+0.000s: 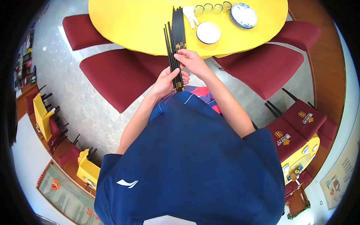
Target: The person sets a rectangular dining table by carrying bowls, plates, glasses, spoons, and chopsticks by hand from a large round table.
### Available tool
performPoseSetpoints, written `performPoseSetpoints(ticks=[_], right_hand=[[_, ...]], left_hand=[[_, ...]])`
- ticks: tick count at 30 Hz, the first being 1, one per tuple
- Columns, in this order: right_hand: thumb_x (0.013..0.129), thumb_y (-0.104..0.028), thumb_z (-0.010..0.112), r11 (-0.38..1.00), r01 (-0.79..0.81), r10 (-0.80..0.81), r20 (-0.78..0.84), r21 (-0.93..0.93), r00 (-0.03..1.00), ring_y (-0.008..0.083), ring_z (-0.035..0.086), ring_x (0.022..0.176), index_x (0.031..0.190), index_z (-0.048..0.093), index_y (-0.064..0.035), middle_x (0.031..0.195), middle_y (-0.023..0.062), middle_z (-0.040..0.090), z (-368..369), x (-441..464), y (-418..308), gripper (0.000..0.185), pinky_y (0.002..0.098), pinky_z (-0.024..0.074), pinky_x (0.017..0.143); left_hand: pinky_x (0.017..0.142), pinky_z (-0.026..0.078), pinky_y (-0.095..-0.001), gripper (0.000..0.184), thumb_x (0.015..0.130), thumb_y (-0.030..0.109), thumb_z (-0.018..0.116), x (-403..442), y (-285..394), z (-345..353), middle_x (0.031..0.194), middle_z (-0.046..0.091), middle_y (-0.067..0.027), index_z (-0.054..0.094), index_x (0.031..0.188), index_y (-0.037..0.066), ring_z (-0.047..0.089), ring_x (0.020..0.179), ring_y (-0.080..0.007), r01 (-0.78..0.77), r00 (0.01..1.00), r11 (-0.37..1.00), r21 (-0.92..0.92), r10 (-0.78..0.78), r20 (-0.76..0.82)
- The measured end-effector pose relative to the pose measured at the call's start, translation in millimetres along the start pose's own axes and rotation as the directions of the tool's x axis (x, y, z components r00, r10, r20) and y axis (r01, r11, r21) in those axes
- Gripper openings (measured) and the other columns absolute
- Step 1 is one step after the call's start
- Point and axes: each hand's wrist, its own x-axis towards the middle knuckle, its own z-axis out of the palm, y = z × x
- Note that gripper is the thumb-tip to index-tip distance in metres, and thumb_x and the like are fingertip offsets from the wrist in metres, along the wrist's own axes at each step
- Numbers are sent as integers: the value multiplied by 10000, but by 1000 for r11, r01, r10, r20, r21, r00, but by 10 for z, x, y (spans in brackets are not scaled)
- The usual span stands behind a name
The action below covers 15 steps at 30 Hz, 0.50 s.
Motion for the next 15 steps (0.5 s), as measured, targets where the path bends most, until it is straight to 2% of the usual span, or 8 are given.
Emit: performPoseSetpoints(ticks=[1,3,4,5,7,9,12,15], right_hand=[[978,-234,589,1000,-4,4,7,-13,1000,35,476,644,953,629,-32,739,-37,563,84,-45,53,208,211,401,573],[974,-222,593,988,-37,44,40,-149,998,38,491,642,964,631,-32,750,-29,586,247,-123,104,193,206,411,572],[974,-222,593,986,-42,50,48,-160,998,38,491,642,964,631,-32,750,-29,586,346,-167,151,193,206,411,572],[968,-208,601,990,-68,71,25,-123,997,40,516,647,966,632,-29,759,-17,608,452,-213,174,182,205,426,573],[963,-194,608,991,-91,92,7,-96,996,43,542,652,968,633,-26,769,-5,629,653,-288,247,170,204,441,573],[955,-172,617,993,-117,117,-2,-16,993,55,597,680,972,634,-21,812,24,673,856,-354,359,153,208,474,579],[954,-167,618,978,-184,189,49,-95,981,59,619,700,966,633,-20,831,33,687,1094,-450,500,149,211,486,582],[955,-168,620,978,-188,195,72,-90,978,59,614,687,969,634,-18,830,30,690,1288,-527,667,152,212,483,575]], left_hand=[[874,565,-408,231,1033,169,463,-125,-27,-43,1037,659,-151,509,1204,20,670,958,-245,-11,1000,1000,-11,11,0],[936,550,-443,268,1029,145,460,-376,-42,-115,1110,655,-192,497,1253,4,658,1056,-297,57,998,998,-16,-56,30],[980,527,-453,342,1016,117,470,-490,-63,-167,1226,611,-219,461,1331,-14,611,1159,-328,67,997,997,-31,-65,49],[980,527,-453,342,1016,117,470,-596,-83,-217,1226,611,-219,461,1331,-14,611,1159,-328,55,997,998,-40,-53,48],[1024,492,-464,431,996,88,492,-775,-126,-317,1334,541,-231,402,1401,-28,550,1244,-346,52,994,995,-83,-43,104],[1043,473,-471,467,984,80,510,-943,-191,-470,1368,511,-232,382,1418,-32,524,1272,-354,57,991,994,-96,-45,122],[1067,449,-478,514,965,72,541,-1220,-332,-694,1403,482,-232,361,1435,-34,493,1302,-367,74,986,990,-123,-55,155],[1067,448,-487,519,959,79,558,-1436,-435,-840,1398,486,-232,366,1429,-32,494,1299,-377,72,982,986,-149,-44,185]])
